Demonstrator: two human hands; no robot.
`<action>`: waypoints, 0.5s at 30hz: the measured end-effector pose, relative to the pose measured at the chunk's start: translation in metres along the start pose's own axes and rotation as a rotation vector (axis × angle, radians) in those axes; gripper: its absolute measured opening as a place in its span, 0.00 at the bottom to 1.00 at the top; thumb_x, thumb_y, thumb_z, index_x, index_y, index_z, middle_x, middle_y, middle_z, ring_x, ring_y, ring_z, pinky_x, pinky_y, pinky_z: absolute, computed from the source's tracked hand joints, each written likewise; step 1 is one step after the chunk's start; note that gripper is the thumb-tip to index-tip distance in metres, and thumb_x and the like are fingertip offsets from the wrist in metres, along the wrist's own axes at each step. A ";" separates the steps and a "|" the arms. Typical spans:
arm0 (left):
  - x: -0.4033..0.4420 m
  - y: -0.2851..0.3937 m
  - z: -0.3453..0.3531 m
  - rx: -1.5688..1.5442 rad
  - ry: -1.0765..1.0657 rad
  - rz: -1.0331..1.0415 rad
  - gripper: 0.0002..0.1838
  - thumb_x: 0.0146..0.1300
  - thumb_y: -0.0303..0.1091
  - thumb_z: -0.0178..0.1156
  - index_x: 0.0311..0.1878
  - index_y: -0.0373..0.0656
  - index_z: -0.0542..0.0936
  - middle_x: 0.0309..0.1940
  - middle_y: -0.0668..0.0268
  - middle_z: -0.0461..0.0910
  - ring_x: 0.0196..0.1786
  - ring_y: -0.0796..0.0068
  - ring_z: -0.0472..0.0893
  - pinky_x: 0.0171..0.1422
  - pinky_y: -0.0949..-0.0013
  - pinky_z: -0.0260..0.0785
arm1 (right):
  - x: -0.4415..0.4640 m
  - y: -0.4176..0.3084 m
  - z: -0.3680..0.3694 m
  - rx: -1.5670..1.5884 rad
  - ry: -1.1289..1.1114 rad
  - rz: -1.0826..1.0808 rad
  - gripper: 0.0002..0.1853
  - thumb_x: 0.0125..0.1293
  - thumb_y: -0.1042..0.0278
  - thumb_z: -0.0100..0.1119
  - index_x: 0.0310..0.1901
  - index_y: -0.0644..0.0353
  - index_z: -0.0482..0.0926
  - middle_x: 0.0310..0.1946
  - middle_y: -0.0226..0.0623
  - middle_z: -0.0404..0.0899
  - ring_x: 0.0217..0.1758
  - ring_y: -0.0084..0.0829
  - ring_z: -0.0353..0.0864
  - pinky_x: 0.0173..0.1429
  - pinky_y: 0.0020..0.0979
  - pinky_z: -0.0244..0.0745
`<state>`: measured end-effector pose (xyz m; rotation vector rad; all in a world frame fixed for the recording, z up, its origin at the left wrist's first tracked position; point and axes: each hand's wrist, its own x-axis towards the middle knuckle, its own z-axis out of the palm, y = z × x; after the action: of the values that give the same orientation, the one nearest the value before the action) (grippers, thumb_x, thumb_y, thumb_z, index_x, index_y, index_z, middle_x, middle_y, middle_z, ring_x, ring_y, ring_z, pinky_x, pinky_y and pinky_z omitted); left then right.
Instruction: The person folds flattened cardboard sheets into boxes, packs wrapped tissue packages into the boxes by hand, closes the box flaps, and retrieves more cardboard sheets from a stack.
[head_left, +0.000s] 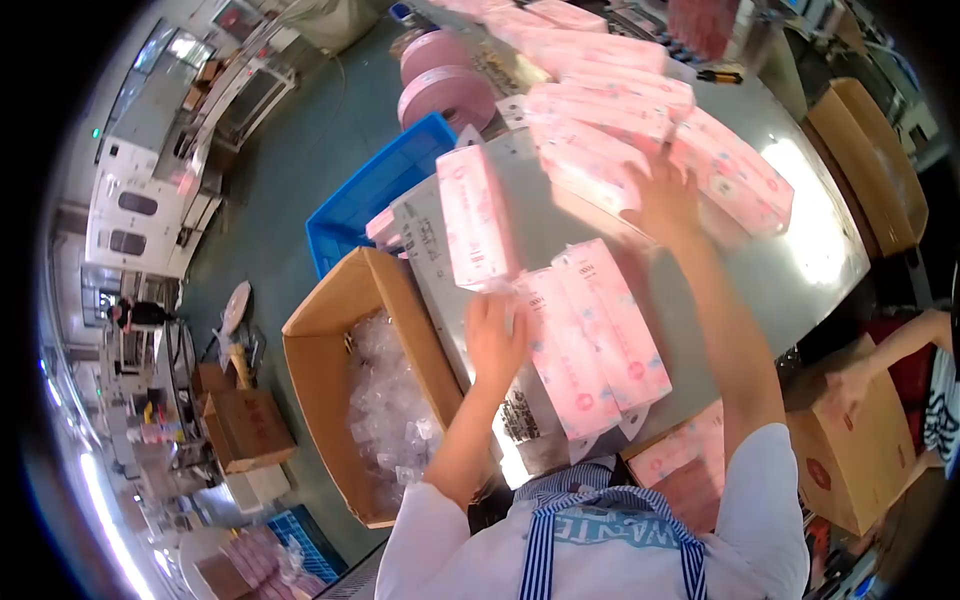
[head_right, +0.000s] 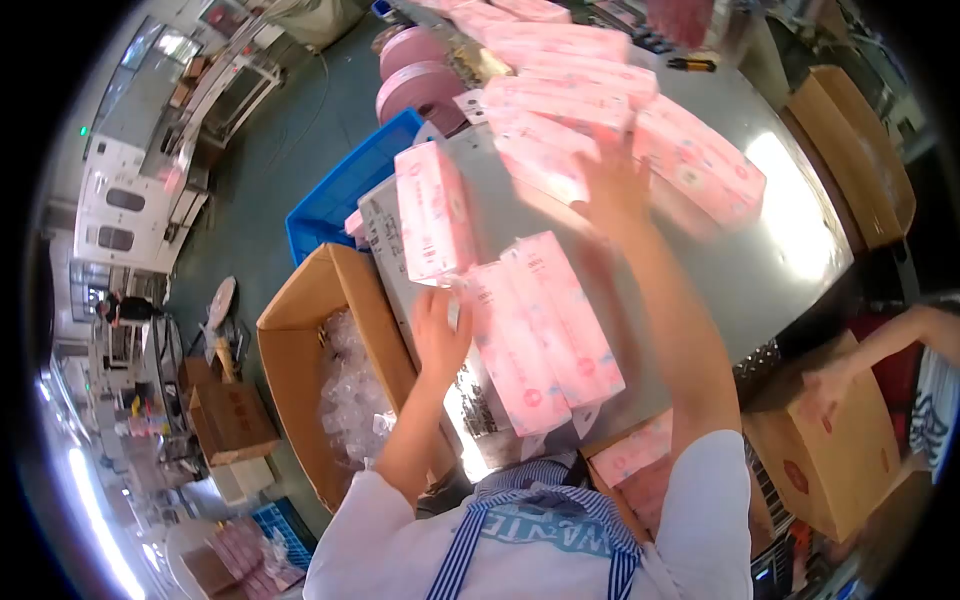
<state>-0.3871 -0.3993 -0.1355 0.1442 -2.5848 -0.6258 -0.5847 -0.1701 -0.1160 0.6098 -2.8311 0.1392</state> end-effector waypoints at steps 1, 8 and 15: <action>0.029 -0.006 0.012 0.089 0.037 -0.001 0.22 0.50 0.38 0.65 0.48 0.41 0.75 0.49 0.52 0.71 0.51 0.51 0.71 0.52 0.56 0.65 | 0.010 0.004 0.007 -0.063 -0.068 0.090 0.40 0.51 0.53 0.65 0.66 0.46 0.59 0.63 0.38 0.63 0.66 0.42 0.59 0.64 0.51 0.56; 0.135 -0.050 0.021 0.252 -0.334 -0.562 0.47 0.47 0.49 0.66 0.70 0.54 0.53 0.67 0.47 0.54 0.64 0.46 0.63 0.66 0.51 0.58 | -0.039 0.013 0.001 0.065 -0.341 0.152 0.53 0.43 0.54 0.69 0.70 0.49 0.48 0.57 0.50 0.65 0.59 0.51 0.65 0.62 0.49 0.59; -0.041 -0.034 -0.060 0.357 -0.424 -0.385 0.47 0.52 0.49 0.62 0.70 0.41 0.50 0.64 0.48 0.61 0.61 0.51 0.68 0.62 0.55 0.64 | -0.164 0.016 -0.037 0.326 -0.291 0.051 0.50 0.45 0.56 0.66 0.69 0.60 0.51 0.49 0.49 0.71 0.53 0.46 0.70 0.59 0.43 0.62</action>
<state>-0.3230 -0.4453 -0.1210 0.7085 -3.0940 -0.3377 -0.4389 -0.0856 -0.1221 0.6711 -3.1333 0.5751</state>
